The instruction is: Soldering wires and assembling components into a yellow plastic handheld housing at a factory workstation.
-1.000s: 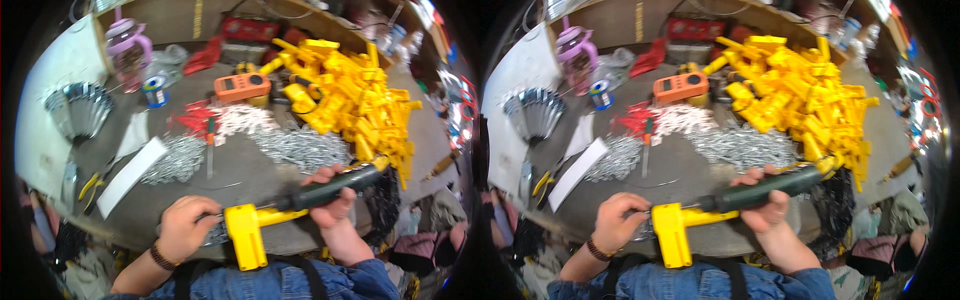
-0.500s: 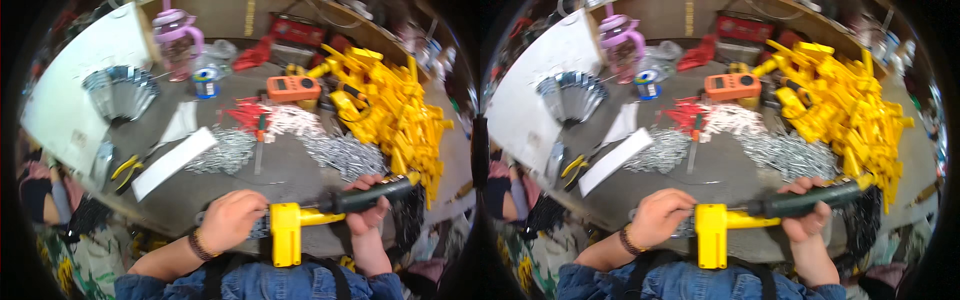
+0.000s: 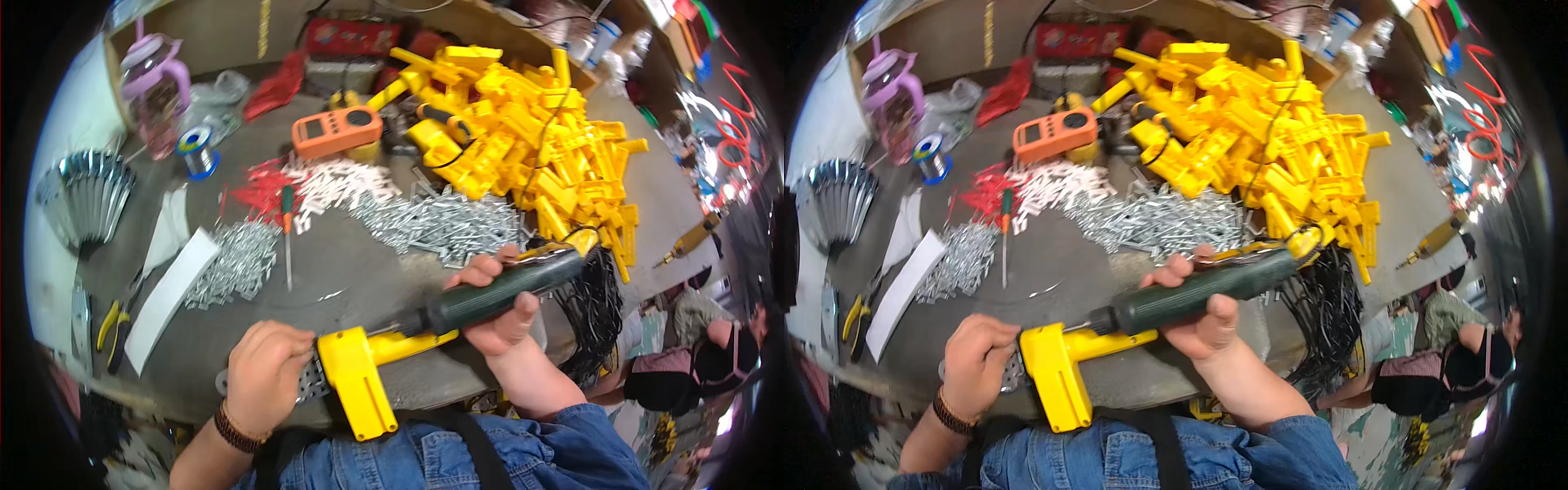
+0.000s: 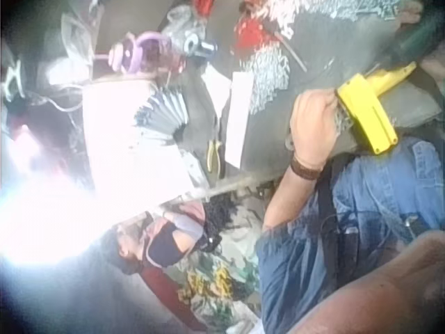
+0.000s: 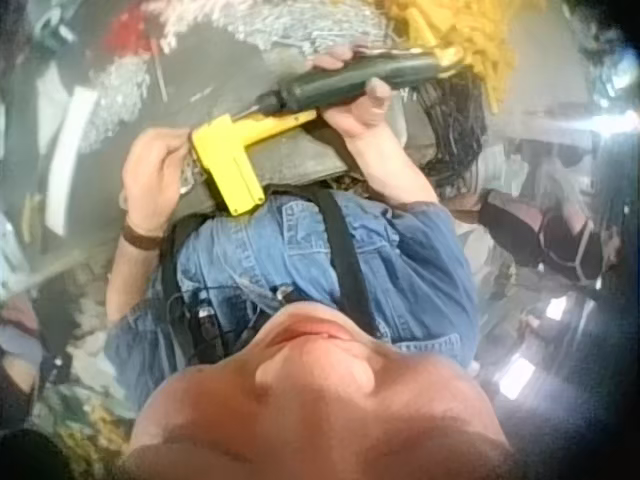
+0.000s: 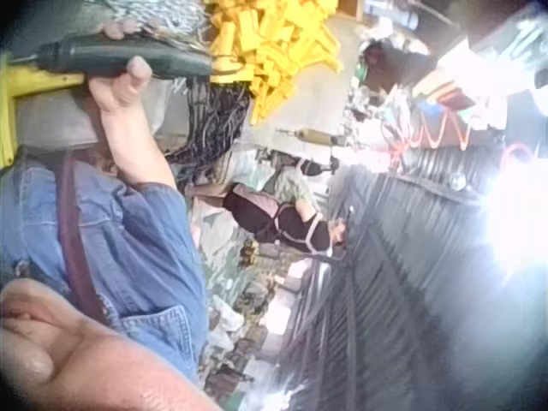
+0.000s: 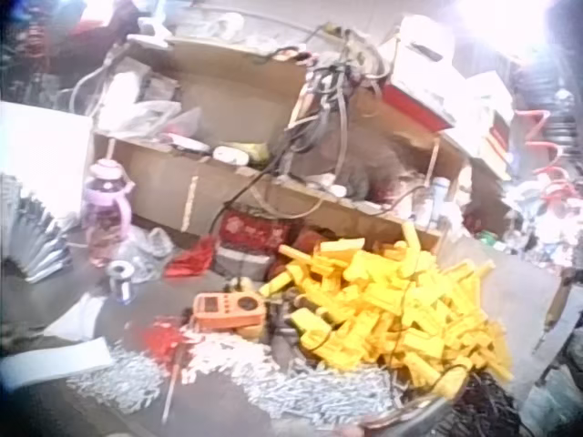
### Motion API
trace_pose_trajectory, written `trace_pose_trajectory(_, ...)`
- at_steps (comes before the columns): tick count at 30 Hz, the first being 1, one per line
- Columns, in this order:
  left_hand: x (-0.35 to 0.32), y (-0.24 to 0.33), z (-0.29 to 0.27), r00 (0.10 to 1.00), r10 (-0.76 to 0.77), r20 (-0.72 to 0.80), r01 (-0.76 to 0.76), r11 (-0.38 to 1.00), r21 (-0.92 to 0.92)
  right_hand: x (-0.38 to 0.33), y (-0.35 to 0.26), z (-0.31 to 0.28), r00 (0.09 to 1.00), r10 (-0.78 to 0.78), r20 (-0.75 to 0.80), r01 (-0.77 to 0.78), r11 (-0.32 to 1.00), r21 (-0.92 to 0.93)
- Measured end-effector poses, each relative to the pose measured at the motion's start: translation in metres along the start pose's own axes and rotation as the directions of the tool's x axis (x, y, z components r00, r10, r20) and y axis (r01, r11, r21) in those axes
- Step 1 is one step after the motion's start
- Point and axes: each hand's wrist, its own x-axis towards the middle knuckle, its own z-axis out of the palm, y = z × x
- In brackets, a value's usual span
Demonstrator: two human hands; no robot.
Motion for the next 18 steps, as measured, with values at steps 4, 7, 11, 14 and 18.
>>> trace_pose_trajectory(4, 0.001, 0.0, 0.0, 0.999, -0.03, 0.041, 0.032, 0.998, -0.057, 0.002, -0.021, 0.018, 0.993, -0.011, 0.121, 0.037, 0.977, -0.211)
trace_pose_trajectory(7, 0.005, 0.01, -0.01, 0.963, -0.229, 0.144, 0.247, 0.961, -0.122, 0.04, -0.046, 0.074, 0.807, 0.098, 0.582, 0.193, 0.889, -0.416)
trace_pose_trajectory(11, 0.016, 0.01, -0.013, 0.92, -0.168, 0.355, 0.142, 0.985, 0.099, 0.082, -0.008, 0.113, 0.807, 0.24, 0.539, 0.21, 0.736, -0.643)
trace_pose_trajectory(14, 0.016, 0.004, -0.011, 0.904, -0.198, 0.38, 0.188, 0.98, 0.064, 0.106, 0.024, 0.121, 0.696, 0.407, 0.591, 0.156, 0.718, -0.678)
trace_pose_trajectory(18, 0.015, -0.001, -0.008, 0.901, -0.186, 0.391, 0.176, 0.982, 0.062, 0.111, 0.049, 0.128, 0.661, 0.545, 0.517, 0.095, 0.622, -0.777)
